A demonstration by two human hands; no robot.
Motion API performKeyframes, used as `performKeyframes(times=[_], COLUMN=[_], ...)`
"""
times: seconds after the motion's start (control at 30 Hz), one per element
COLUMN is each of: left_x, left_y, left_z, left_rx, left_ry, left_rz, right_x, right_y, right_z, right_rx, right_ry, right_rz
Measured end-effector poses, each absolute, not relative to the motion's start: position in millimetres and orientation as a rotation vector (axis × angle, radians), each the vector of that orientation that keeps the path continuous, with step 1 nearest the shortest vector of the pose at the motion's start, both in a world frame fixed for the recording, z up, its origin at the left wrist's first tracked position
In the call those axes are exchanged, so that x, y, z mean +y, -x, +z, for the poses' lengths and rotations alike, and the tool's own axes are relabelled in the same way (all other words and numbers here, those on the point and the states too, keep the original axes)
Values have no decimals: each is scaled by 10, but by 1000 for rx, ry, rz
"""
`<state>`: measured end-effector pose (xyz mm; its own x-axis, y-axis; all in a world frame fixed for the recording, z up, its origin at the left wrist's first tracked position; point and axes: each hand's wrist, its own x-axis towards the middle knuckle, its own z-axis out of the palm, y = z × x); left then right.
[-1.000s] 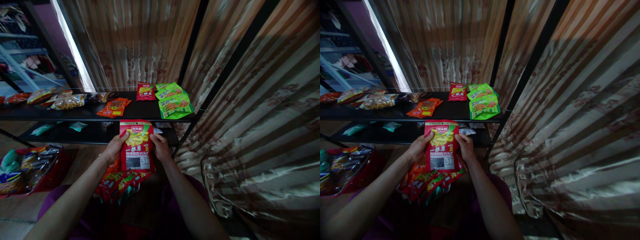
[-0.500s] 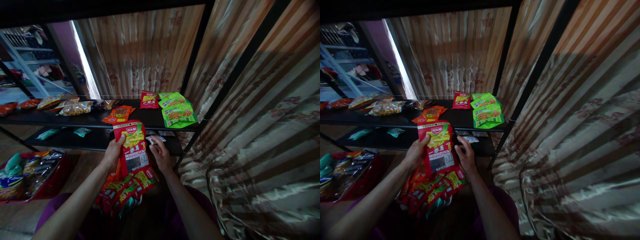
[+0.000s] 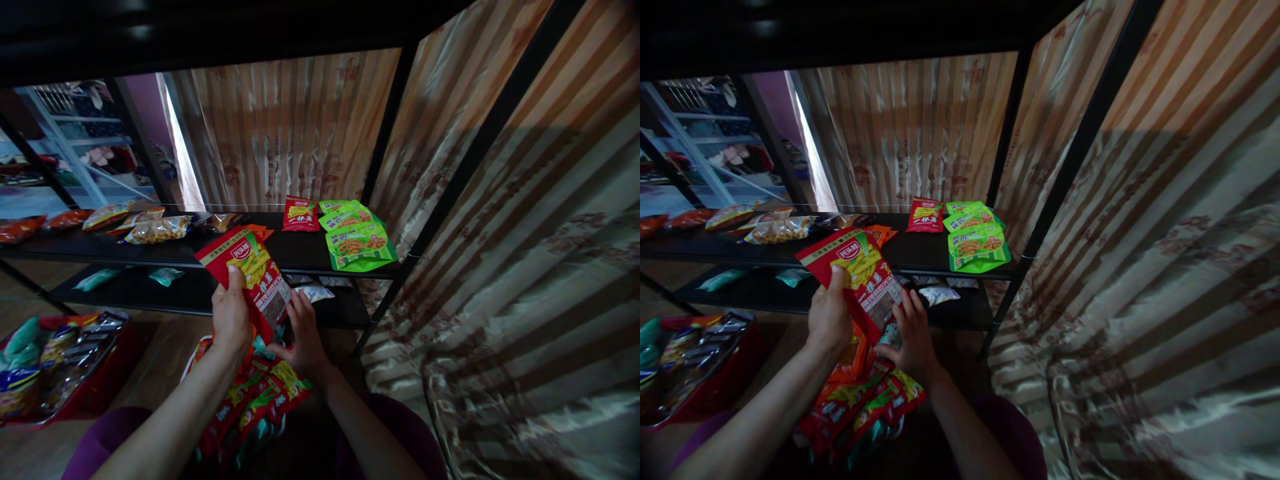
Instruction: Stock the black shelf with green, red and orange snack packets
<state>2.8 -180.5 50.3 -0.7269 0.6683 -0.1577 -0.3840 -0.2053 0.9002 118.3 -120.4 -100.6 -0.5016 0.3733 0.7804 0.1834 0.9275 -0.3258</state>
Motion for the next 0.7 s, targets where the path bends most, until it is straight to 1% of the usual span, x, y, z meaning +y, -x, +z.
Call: performKeyframes(times=[0.1,0.33,0.47,0.57,0.7], left_x=[-1749,-1642,-1616,-1642,-1676], left_y=[-150,-299,-415,-501,-490], left_z=[482,352,374,425,367], left_rx=[1399,1337,1332,1286,1231], left_ry=[-279,-370,-547,-843,-1026], left_rz=[2082,2044,2001,1890,1835], right_x=[-1207,-1274,-1270,-1254,-1207], right_y=[-1155,-1151,-1170,-1181,-1207], right_z=[-1028,-979,-1001,-1014,-940], right_rx=[-2079,-2020,-1882,-1682,-1255], right_ry=[398,408,398,482,572], right_rz=[251,339,469,733,1284])
